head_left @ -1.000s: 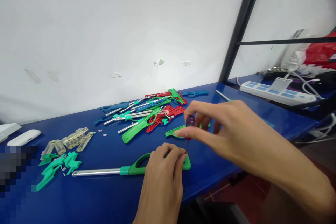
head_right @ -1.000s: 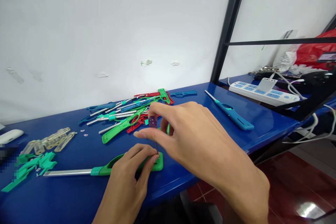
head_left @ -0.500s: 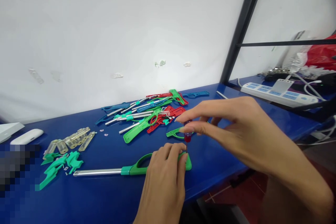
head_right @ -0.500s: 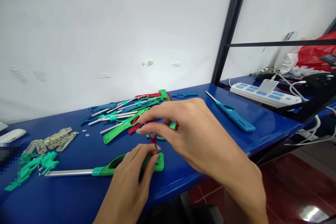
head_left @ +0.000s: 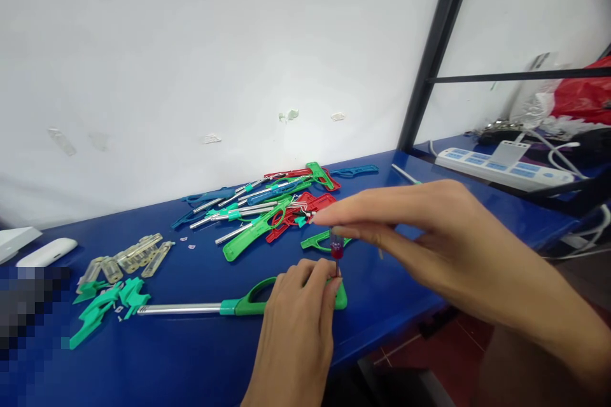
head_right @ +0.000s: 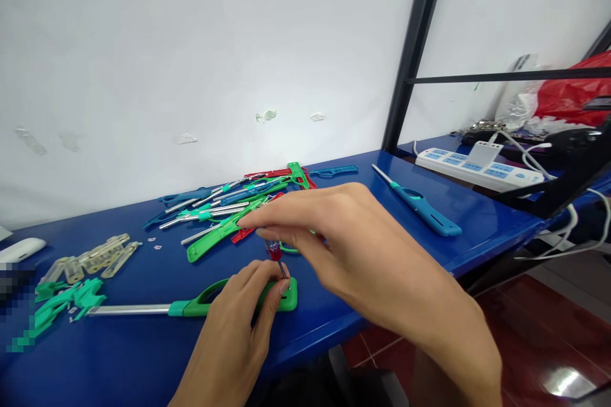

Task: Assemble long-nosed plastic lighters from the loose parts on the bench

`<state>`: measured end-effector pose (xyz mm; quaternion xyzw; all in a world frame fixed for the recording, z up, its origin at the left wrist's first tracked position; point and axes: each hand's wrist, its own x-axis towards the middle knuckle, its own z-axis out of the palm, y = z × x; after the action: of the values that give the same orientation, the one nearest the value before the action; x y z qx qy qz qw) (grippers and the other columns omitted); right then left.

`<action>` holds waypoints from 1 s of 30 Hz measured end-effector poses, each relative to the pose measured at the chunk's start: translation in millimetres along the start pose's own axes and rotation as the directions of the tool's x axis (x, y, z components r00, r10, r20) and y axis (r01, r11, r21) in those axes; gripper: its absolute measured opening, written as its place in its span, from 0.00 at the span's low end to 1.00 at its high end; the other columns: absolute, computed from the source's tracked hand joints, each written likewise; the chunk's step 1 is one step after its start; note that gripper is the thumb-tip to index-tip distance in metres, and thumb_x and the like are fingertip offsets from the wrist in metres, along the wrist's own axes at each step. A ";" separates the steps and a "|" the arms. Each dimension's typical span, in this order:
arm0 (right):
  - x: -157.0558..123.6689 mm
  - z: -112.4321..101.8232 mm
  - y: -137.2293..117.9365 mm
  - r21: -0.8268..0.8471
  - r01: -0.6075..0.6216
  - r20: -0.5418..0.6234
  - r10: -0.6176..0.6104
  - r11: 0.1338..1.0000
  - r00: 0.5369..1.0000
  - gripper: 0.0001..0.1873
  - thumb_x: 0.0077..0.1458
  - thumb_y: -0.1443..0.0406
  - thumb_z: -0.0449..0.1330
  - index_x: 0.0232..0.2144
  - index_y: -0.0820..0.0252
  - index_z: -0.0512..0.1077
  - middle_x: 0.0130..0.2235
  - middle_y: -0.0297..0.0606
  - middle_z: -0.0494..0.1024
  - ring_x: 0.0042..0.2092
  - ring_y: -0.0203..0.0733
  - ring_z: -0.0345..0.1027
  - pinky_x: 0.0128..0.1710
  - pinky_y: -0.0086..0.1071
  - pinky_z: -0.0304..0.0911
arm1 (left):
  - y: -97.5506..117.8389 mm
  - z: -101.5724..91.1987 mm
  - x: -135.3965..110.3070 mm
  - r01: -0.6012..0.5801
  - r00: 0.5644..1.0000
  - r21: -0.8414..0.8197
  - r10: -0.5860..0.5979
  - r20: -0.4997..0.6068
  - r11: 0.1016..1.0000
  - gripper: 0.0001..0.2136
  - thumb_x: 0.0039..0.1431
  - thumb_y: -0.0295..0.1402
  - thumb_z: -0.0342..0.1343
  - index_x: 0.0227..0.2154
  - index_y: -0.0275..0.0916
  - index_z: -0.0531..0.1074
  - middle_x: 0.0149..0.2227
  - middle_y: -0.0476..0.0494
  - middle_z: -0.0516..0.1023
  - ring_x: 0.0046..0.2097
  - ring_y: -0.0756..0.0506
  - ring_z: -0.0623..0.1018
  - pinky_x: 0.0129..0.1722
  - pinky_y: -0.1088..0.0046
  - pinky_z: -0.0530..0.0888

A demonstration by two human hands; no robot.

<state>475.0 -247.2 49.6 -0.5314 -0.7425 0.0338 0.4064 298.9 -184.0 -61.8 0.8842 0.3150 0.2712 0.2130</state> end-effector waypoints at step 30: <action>5.3 10.4 -10.4 -0.068 -0.128 -0.051 0.124 0.989 0.991 0.16 0.56 0.56 0.74 0.27 0.53 0.73 0.28 0.24 0.81 0.28 0.35 0.72 0.27 0.31 0.62 | -2.1 0.9 -5.8 -0.031 0.999 0.036 0.030 0.026 0.999 0.13 0.76 0.29 0.44 0.47 0.47 0.75 0.49 0.44 0.79 0.48 0.37 0.77 0.50 0.54 0.73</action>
<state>459.9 -243.4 50.7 -0.5921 -0.6984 0.0205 0.4015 294.7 -186.6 -65.6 0.8961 0.3035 0.2575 0.1966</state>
